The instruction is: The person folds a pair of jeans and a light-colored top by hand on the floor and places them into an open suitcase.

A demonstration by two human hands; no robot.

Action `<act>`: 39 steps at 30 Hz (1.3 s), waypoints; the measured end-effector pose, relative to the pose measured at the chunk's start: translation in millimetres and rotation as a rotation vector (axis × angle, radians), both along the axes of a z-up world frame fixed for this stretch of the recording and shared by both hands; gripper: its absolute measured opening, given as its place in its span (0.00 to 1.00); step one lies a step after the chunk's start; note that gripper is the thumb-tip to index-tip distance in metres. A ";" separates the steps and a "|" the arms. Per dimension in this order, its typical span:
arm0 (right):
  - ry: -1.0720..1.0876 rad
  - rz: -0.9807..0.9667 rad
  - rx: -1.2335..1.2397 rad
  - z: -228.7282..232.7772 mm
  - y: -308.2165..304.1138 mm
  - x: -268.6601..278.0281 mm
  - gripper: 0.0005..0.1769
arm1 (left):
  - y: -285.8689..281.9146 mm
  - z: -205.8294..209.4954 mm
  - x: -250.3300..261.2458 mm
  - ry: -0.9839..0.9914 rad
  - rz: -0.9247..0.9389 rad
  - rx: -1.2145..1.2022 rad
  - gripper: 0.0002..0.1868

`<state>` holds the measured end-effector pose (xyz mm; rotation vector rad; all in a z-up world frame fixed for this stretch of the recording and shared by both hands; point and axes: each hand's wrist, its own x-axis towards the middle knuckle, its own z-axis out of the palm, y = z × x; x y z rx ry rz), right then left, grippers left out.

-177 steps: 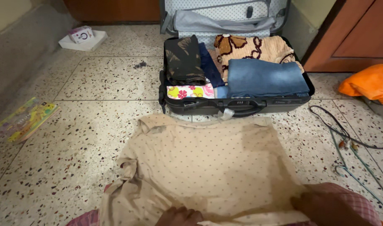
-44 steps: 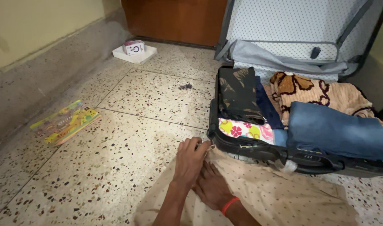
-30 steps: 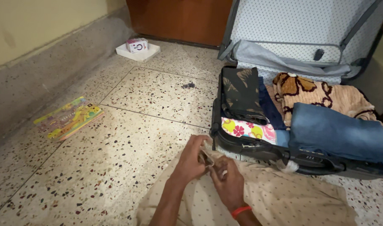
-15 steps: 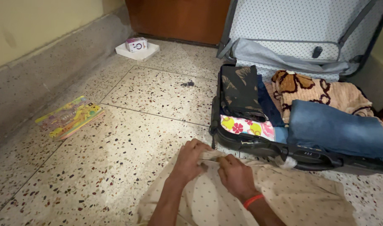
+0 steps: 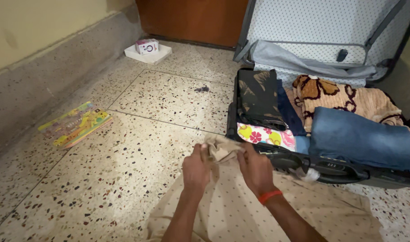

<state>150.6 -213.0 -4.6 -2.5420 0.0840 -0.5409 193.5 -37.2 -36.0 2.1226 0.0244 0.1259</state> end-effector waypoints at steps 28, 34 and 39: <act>0.051 0.471 -0.766 6.6 36.5 102.3 0.30 | -4.2 -72.7 27.9 0.186 0.097 0.519 0.28; 0.274 0.317 -0.979 -20.6 31.7 129.9 0.32 | -4.8 -93.7 29.0 0.072 0.093 0.558 0.19; 0.309 0.286 -1.065 -27.1 36.0 132.3 0.15 | -5.9 -89.1 38.3 0.027 0.119 0.596 0.12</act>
